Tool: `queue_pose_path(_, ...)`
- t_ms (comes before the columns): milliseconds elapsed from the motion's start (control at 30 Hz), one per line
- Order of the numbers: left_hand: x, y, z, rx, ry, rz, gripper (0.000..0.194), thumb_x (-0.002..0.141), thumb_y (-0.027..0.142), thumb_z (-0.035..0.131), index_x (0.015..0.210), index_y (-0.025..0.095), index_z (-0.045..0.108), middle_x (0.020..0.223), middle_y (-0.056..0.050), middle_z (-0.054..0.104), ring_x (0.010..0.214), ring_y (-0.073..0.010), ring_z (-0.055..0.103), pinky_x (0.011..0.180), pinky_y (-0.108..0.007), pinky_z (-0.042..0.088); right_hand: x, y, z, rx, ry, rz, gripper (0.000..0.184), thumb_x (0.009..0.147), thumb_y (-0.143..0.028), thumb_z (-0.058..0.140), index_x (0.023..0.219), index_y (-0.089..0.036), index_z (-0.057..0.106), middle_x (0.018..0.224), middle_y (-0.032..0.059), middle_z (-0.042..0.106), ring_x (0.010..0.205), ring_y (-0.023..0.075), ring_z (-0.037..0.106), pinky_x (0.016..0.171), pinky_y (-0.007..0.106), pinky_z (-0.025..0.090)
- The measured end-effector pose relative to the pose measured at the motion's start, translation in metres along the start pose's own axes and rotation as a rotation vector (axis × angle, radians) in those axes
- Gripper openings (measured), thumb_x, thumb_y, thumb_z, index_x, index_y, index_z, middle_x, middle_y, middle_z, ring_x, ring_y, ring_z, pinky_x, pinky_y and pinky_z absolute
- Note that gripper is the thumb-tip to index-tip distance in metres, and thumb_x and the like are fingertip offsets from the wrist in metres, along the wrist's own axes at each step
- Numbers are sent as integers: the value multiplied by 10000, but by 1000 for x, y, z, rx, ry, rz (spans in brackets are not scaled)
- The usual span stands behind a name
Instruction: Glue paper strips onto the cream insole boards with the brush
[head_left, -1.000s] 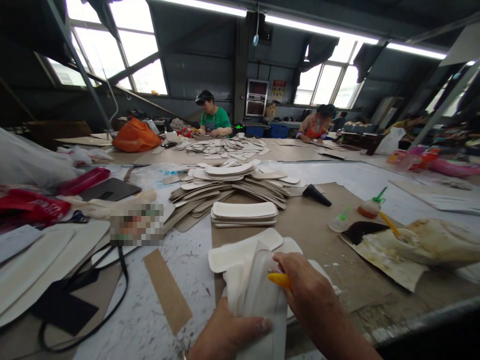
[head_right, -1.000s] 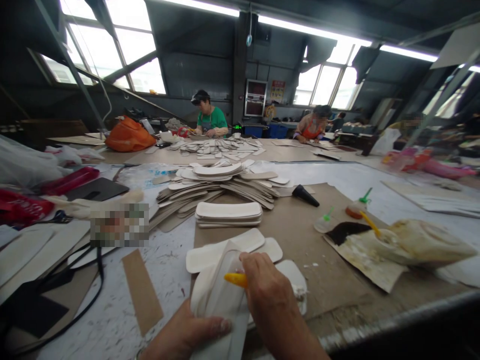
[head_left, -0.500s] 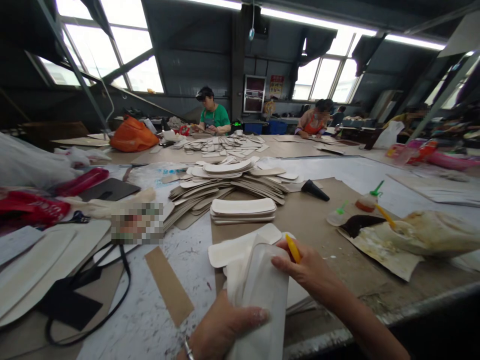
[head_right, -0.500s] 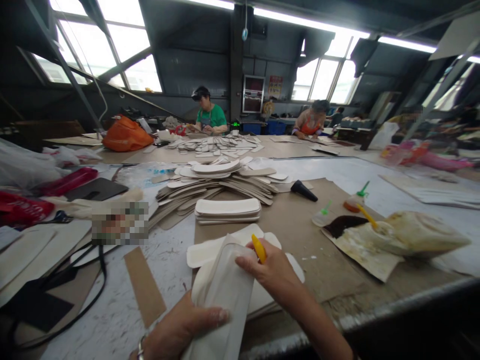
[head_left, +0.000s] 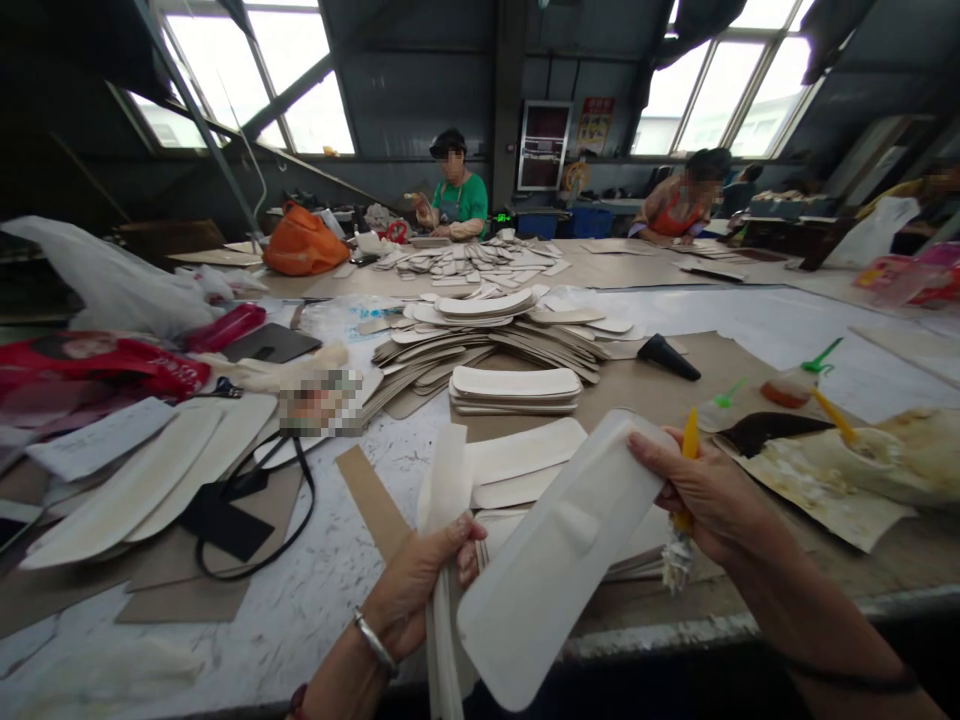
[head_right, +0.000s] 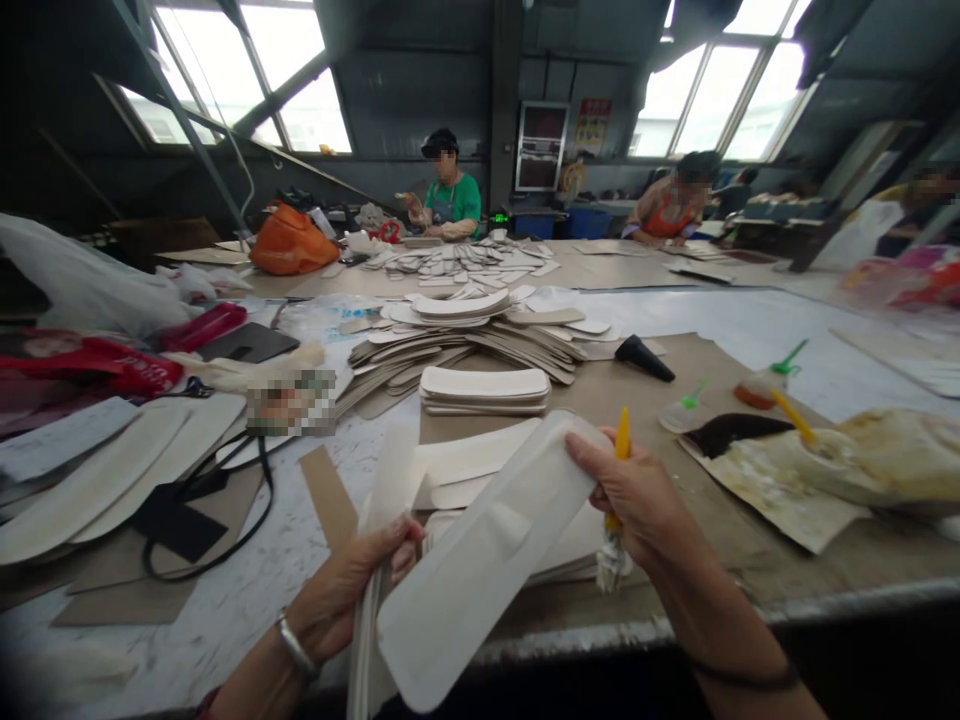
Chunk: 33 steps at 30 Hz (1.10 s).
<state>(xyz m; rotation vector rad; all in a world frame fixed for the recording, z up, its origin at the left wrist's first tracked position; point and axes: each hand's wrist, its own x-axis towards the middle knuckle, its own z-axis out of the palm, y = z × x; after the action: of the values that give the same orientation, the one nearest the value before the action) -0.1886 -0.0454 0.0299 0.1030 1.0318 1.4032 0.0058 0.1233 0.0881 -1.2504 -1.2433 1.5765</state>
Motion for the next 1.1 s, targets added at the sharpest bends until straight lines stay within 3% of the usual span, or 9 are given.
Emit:
queue_pose_path(167, -17, -14, -5, -43, 64, 143, 452, 499, 501, 802, 620, 132, 572, 440, 76, 420, 394, -35, 387, 414, -166, 350, -5, 9, -2, 151, 180, -40, 506, 389, -403, 850, 677, -159, 514, 428, -126, 376, 328, -12, 280, 280, 82, 234)
queue_pose_path(333, -11, -28, -3, 41, 156, 289, 437, 546, 367, 814, 859, 150, 598, 717, -25, 638, 606, -129, 575, 545, -225, 474, -16, 20, 9, 240, 318, -53, 523, 349, -398, 857, 693, -165, 539, 440, -123, 428, 312, -9, 301, 263, 87, 272)
queue_pose_path(400, -6, -30, -4, 106, 211, 288, 424, 556, 378, 803, 837, 124, 612, 667, -34, 633, 560, -123, 559, 489, -206, 456, -22, 21, 14, 268, 348, -54, 510, 366, -389, 856, 710, -167, 551, 435, -127, 428, 316, -7, 317, 278, 83, 297)
queue_pose_path(533, -3, -31, -5, 142, 241, 286, 393, 603, 396, 769, 825, 109, 619, 524, 5, 570, 421, -69, 454, 390, -172, 375, -33, 20, 22, 343, 338, -89, 473, 392, -361, 857, 690, -162, 548, 434, -123, 445, 330, -4, 359, 294, 71, 310)
queue_pose_path(667, -8, -25, 2, 21, 186, 284, 607, 612, 299, 769, 1134, 118, 519, 791, -91, 696, 643, -200, 638, 579, -286, 518, -40, 19, 25, 371, 341, -104, 477, 399, -368, 856, 710, -162, 559, 426, -128, 435, 321, 4, 360, 285, 79, 313)
queue_pose_path(767, -11, -21, 6, -25, 132, 256, 763, 629, 251, 753, 1286, 106, 394, 908, -143, 705, 854, -286, 656, 731, -368, 531, -40, 21, 24, 364, 377, -110, 486, 408, -375, 856, 728, -163, 557, 424, -133, 430, 315, -3, 339, 287, 77, 304)
queue_pose_path(933, -14, -20, 6, 5, 145, 243, 921, 579, 282, 789, 1352, 129, 313, 930, -145, 713, 903, -331, 648, 740, -398, 538, -33, 28, 18, 349, 321, -107, 473, 431, -370, 853, 706, -155, 535, 420, -133, 408, 325, -6, 311, 289, 79, 277)
queue_pose_path(1100, -15, -21, 6, 22, 137, 246, 885, 541, 288, 812, 1305, 121, 397, 914, -136, 716, 823, -311, 663, 703, -380, 542, -32, 31, 16, 331, 333, -97, 456, 473, -380, 839, 751, -159, 553, 437, -133, 389, 334, -2, 311, 291, 83, 279)
